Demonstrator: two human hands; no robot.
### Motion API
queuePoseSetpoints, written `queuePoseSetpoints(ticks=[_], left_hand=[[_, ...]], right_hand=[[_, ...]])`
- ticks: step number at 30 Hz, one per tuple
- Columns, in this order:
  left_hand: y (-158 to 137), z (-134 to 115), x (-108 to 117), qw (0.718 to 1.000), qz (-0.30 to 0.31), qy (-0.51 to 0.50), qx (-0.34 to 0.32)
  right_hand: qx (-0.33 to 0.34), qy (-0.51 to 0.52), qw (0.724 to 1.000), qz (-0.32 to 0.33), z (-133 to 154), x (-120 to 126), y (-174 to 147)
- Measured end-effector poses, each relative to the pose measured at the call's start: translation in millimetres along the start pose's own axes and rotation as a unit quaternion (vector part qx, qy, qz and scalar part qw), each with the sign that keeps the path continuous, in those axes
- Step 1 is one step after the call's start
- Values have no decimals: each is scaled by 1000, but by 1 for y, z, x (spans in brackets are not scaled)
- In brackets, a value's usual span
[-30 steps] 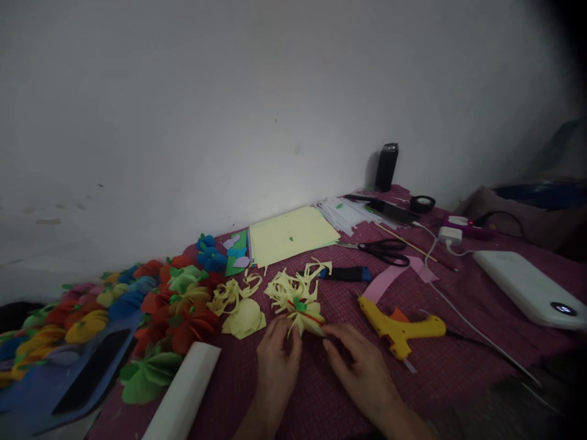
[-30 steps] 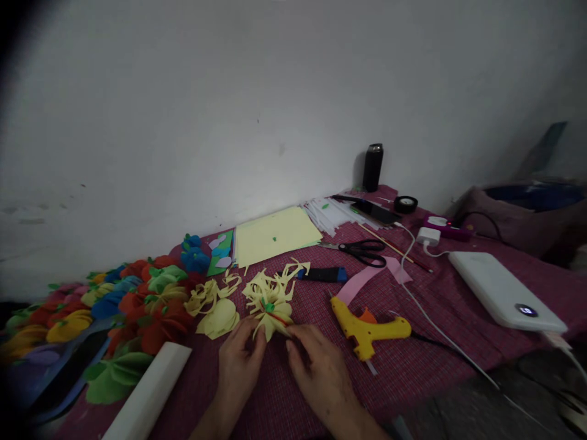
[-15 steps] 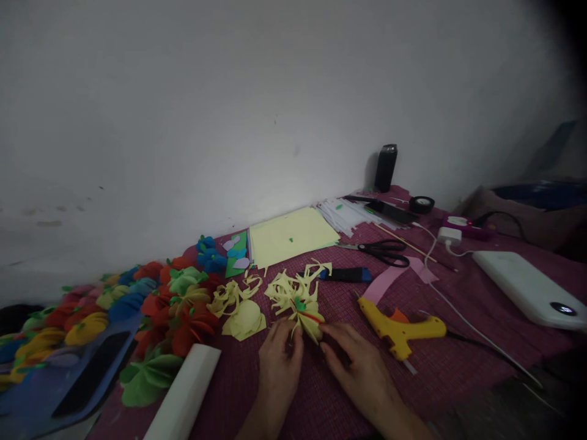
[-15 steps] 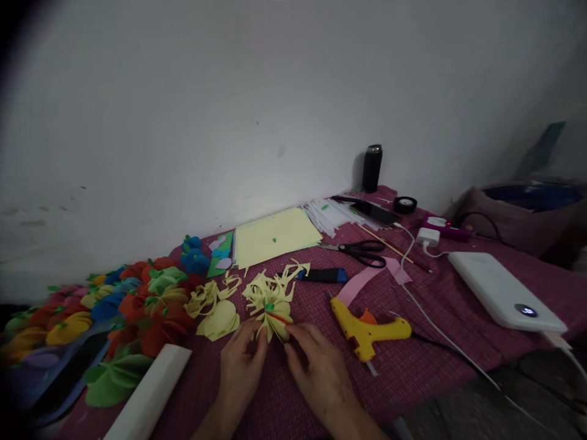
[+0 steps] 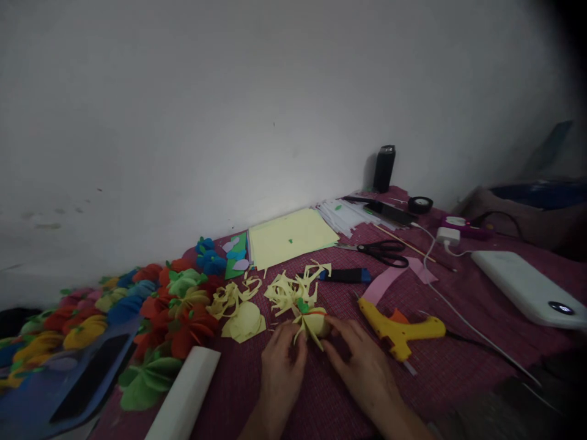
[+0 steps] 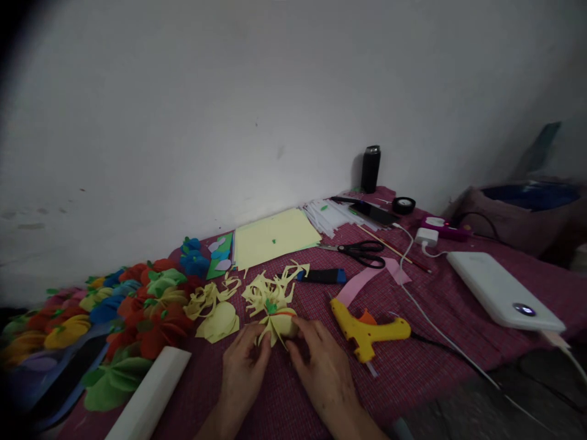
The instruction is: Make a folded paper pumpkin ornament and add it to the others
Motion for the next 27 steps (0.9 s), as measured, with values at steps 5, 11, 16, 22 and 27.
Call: queuePoseSetpoints(ticks=[5, 11, 16, 22, 27], left_hand=[[0, -2, -4, 1000, 21, -1, -2], [0, 0, -4, 1000, 27, -3, 3], [-1, -3, -5, 999, 40, -2, -13], [-4, -8, -4, 996, 16, 61, -67], [-3, -7, -5, 994, 22, 75, -74]], right_hand=[[-47, 69, 996, 17, -2, -4, -3], [-20, 107, 994, 26, 12, 4, 0], [-7, 75, 995, 70, 17, 2, 2], [10, -12, 997, 70, 11, -5, 1], [29, -30, 998, 53, 14, 1, 1]])
Point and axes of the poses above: each hand's wrist, its own y-axis towards the middle knuckle, its own x-axis out of the back of the hand, z = x × y, the point moved 6 cm from there along y, towards the middle knuckle, and after that the axes turned 13 degrees about x, right-handed, at the moved point
